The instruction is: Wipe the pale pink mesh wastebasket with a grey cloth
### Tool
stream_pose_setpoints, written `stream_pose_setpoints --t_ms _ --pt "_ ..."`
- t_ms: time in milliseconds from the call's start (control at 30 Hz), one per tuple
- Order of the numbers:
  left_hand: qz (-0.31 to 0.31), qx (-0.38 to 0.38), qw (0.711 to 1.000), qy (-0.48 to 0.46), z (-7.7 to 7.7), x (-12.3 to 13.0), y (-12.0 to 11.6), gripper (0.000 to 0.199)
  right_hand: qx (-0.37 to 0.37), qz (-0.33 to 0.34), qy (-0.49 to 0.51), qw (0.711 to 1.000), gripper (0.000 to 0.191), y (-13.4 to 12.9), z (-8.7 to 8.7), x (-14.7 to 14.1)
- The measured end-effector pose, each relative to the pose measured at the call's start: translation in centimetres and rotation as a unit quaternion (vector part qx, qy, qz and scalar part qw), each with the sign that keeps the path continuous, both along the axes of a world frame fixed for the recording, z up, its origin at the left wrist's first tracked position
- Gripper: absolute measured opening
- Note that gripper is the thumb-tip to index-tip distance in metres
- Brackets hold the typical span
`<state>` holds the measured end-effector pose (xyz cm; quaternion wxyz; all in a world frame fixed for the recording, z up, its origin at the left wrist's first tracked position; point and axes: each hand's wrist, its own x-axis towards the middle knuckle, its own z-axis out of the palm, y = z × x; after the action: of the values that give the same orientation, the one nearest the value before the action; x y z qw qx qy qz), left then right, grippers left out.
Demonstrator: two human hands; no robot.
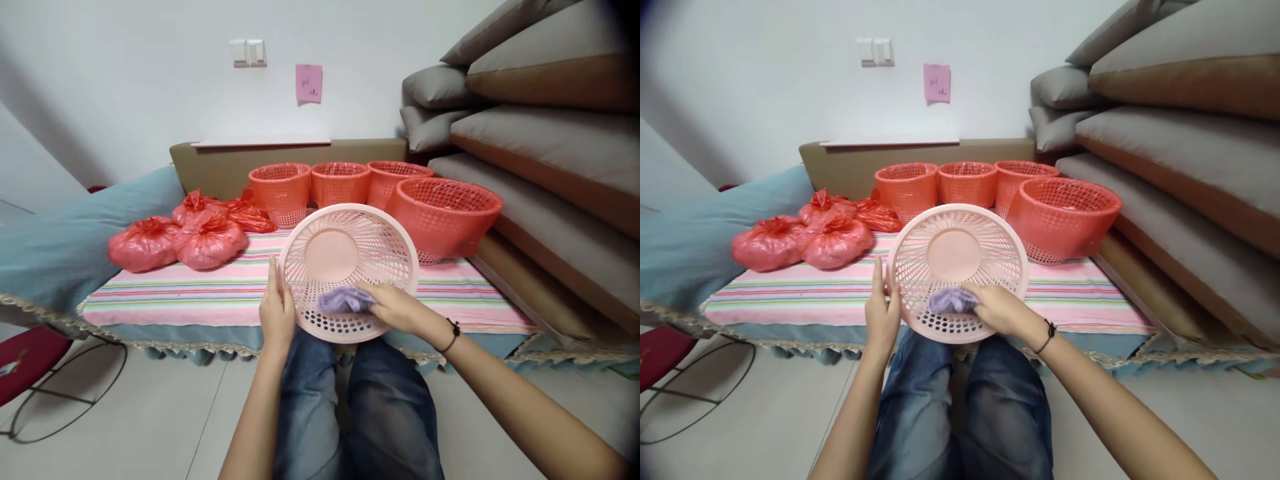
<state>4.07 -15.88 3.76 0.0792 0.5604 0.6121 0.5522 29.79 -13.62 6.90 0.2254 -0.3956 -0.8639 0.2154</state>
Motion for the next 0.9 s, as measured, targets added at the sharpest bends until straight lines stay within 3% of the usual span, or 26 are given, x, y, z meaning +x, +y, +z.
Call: stream_pose_setpoints --t_ms 67,133,200,300,367,433,533,700,800,900 --pt "0.031 0.001 0.999 0.02 0.8 0.6 0.3 0.064 0.021 -0.05 0.114 0.992 0.049 1.7 0.4 -0.9" --pt "0.031 0.006 0.999 0.044 1.3 1.2 0.6 0.06 0.029 -0.067 0.218 0.973 0.047 2.8 -0.4 -2.9" --pt "0.024 0.004 0.997 0.068 1.6 1.6 0.6 0.06 0.008 -0.039 0.281 0.959 0.052 3.2 -2.0 -5.4" --pt "0.031 -0.023 0.994 0.1 2.1 1.9 0.4 0.061 -0.045 0.037 0.293 0.954 0.065 2.7 -4.7 -8.7" --pt "0.038 -0.047 0.992 0.114 2.6 1.9 0.3 0.061 -0.051 0.051 0.266 0.961 0.071 2.0 -5.6 -9.5" --pt "0.045 -0.077 0.988 0.123 3.4 1.6 0.3 0.061 -0.038 0.056 0.201 0.977 0.074 1.3 -5.3 -8.8" --pt "0.041 -0.114 0.983 0.14 4.7 0.9 0.5 0.062 -0.033 0.106 0.038 0.993 0.069 0.1 -3.1 -5.9" --pt "0.013 -0.118 0.98 0.162 6.1 0.4 1.3 0.062 -0.008 0.11 -0.19 0.976 0.063 -1.9 0.0 -1.1" --pt "0.022 -0.116 0.977 0.18 6.5 0.8 1.5 0.061 0.04 0.094 -0.233 0.967 0.07 -3.0 -0.4 -0.5" --pt "0.024 -0.105 0.978 0.179 6.3 1.1 1.6 0.062 0.091 0.079 -0.264 0.957 0.081 -3.7 -1.9 -0.9"
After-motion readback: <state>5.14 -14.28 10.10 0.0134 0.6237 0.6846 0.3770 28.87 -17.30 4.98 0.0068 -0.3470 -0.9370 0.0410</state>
